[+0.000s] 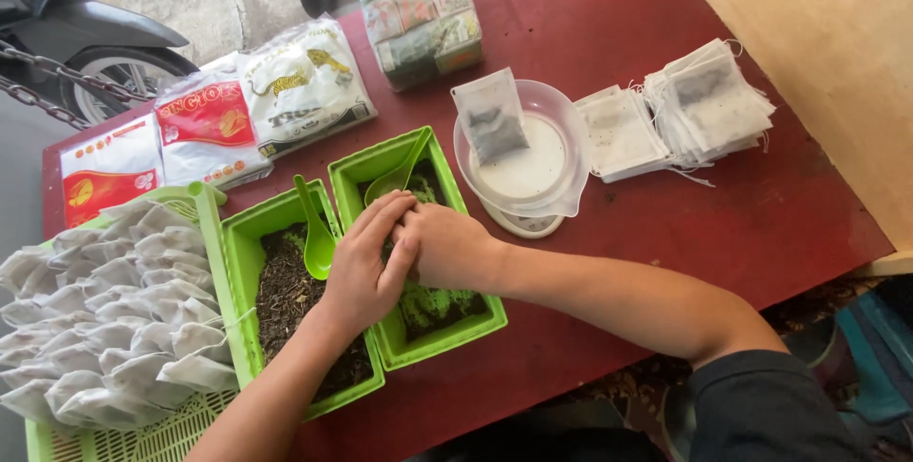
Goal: Filling tea filter bags with loose tea leaves using a spoon and placing them in a tray
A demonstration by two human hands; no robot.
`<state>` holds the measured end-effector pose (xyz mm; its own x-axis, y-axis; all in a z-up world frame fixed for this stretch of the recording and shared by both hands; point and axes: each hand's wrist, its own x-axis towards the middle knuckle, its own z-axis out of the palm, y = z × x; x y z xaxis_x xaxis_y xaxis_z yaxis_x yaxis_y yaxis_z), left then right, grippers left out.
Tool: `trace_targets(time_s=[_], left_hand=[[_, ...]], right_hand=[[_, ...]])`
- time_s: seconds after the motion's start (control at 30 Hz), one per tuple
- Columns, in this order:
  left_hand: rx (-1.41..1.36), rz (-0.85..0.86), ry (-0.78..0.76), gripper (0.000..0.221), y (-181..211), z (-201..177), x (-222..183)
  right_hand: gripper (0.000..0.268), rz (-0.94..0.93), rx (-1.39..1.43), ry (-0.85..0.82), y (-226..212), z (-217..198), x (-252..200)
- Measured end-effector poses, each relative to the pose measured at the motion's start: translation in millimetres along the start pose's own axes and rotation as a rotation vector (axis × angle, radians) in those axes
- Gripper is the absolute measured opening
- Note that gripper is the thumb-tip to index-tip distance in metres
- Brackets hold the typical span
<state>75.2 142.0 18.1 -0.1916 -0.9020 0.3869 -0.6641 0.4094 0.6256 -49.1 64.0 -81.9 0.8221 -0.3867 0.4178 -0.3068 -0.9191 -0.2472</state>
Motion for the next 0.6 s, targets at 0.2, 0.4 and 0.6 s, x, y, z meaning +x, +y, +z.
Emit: trace_targets(time_s=[0.2,0.4,0.6], left_hand=[[-0.006,0.013,-0.024,0.046,-5.7,-0.6,-0.6],[0.010,0.027,-0.016,0.043,-3.2,-1.5,2.0],[0.022,0.036,-0.001,0.041,-6.1,1.0,0.9]], right_hand=[[0.036,0.014,0.014,-0.013,3.3,6.7,-3.0],[0.040,0.050,0.007,-0.098,-1.3,-10.4,-1.2],[0.037,0.072,0.017,-0.128,-2.5,-10.6,0.4]])
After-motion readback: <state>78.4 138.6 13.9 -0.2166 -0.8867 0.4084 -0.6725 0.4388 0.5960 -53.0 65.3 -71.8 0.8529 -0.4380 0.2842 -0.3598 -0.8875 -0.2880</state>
